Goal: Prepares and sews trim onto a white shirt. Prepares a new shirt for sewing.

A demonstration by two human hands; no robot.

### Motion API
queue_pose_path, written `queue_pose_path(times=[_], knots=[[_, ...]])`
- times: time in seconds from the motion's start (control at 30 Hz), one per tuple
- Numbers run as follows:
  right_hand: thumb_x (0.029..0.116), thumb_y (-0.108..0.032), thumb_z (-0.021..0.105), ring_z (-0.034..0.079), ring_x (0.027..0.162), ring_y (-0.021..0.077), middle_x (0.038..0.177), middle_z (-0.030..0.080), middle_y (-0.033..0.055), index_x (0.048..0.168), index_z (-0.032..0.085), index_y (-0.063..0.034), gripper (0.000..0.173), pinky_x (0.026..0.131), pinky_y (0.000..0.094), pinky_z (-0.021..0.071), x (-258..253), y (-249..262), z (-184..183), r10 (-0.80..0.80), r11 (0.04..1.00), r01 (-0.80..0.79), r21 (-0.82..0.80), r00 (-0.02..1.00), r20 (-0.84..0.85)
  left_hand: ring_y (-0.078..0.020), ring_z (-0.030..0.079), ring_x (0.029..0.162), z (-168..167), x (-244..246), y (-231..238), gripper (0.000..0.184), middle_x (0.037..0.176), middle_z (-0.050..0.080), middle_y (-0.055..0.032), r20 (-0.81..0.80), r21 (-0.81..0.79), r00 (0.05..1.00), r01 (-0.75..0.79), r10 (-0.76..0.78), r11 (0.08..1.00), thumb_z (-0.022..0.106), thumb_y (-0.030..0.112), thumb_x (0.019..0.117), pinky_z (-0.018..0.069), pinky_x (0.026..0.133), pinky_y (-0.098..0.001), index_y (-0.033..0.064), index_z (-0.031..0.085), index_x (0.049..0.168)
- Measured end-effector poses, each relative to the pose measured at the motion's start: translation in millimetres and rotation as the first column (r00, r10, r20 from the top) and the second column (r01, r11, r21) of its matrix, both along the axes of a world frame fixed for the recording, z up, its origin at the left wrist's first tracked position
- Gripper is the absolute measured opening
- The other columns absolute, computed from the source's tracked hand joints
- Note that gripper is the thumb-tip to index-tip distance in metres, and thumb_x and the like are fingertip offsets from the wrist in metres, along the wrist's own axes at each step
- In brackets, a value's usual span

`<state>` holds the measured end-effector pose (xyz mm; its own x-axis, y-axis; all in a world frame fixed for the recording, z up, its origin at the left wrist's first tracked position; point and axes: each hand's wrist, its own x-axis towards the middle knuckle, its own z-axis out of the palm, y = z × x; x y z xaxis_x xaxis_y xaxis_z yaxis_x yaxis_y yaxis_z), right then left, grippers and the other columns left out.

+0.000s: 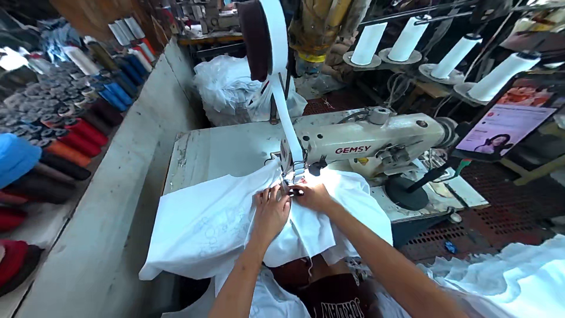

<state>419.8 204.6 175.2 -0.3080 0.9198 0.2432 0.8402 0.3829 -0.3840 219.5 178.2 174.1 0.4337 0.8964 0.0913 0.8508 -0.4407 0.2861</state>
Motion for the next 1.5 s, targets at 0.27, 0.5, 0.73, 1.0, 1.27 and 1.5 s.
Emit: queue_pose_path(times=[0.27,0.5,0.73,1.0,1.27,1.5], knots=[[0.1034,-0.022,0.051,0.069,0.110,0.0335,0.120,0.071,0.0160,0.132,0.068,-0.0089,0.036,0.094,0.0571,0.0536,-52.2,-51.5,43.9,-0.335,0.869,0.276,-0.410,0.939,-0.077,-0.0352,0.038,0.146,9.4,3.5,1.1,0.038,0.156,0.048,-0.0076,0.011,-0.041,1.000,0.022,-0.022,0.999,0.043,0.032,0.1051,0.0252,0.112,-0.0670,0.0238,0.067,0.134],[0.0917,-0.019,0.061,0.073,0.092,0.0373,0.116,0.073,0.0136,0.137,0.066,-0.0169,0.046,0.072,0.0588,0.0551,-62.0,-55.9,15.7,-0.353,0.899,0.380,-0.218,0.923,0.155,-0.0318,0.030,0.150,6.2,-1.0,11.1,0.044,0.160,0.042,-0.0025,-0.047,-0.109,0.996,0.068,-0.074,0.992,0.058,0.032,0.0949,0.0206,0.114,-0.0649,0.0302,0.064,0.139],[0.0899,-0.019,0.063,0.074,0.087,0.0359,0.105,0.076,0.0122,0.127,0.071,-0.0163,0.038,0.069,0.0580,0.0557,-29.3,-34.0,-0.9,-0.138,0.985,0.148,-0.085,0.984,0.113,-0.0309,0.042,0.144,3.1,-2.9,19.0,0.033,0.146,0.057,-0.0054,0.055,0.036,0.993,0.101,-0.103,0.994,0.061,0.034,0.0921,0.0253,0.113,-0.0634,0.0232,0.072,0.122],[0.0932,-0.023,0.062,0.073,0.092,0.0363,0.106,0.075,0.0137,0.128,0.070,-0.0133,0.037,0.074,0.0586,0.0569,-15.7,-18.5,-8.4,-0.097,0.994,0.102,-0.034,0.988,0.121,-0.0384,0.052,0.131,27.1,46.0,7.8,0.039,0.141,0.058,-0.0166,0.006,-0.095,0.943,-0.332,0.334,0.939,0.063,0.019,0.0923,0.0331,0.108,-0.0641,0.0164,0.070,0.131],[0.0887,-0.010,0.060,0.074,0.080,0.0364,0.103,0.077,0.0114,0.135,0.070,-0.0260,0.050,0.064,0.0580,0.0556,-18.3,-32.4,-4.3,-0.159,0.987,0.162,-0.007,0.976,0.147,-0.0352,0.060,0.117,2.3,32.0,12.3,0.035,0.124,0.066,-0.0151,0.032,0.111,0.971,-0.239,0.237,0.965,0.050,0.028,0.1007,0.0416,0.098,-0.0582,0.0216,0.072,0.127],[0.0976,-0.017,0.056,0.073,0.094,0.0385,0.109,0.074,0.0174,0.126,0.067,-0.0066,0.032,0.073,0.0590,0.0557,-45.9,-26.4,13.8,-0.202,0.952,0.252,-0.174,0.945,0.258,-0.0342,0.057,0.124,3.4,-3.8,57.4,0.033,0.128,0.065,-0.0131,0.107,0.055,0.993,0.039,-0.045,0.998,0.052,0.035,0.1021,0.0403,0.104,-0.0562,0.0198,0.074,0.122]])
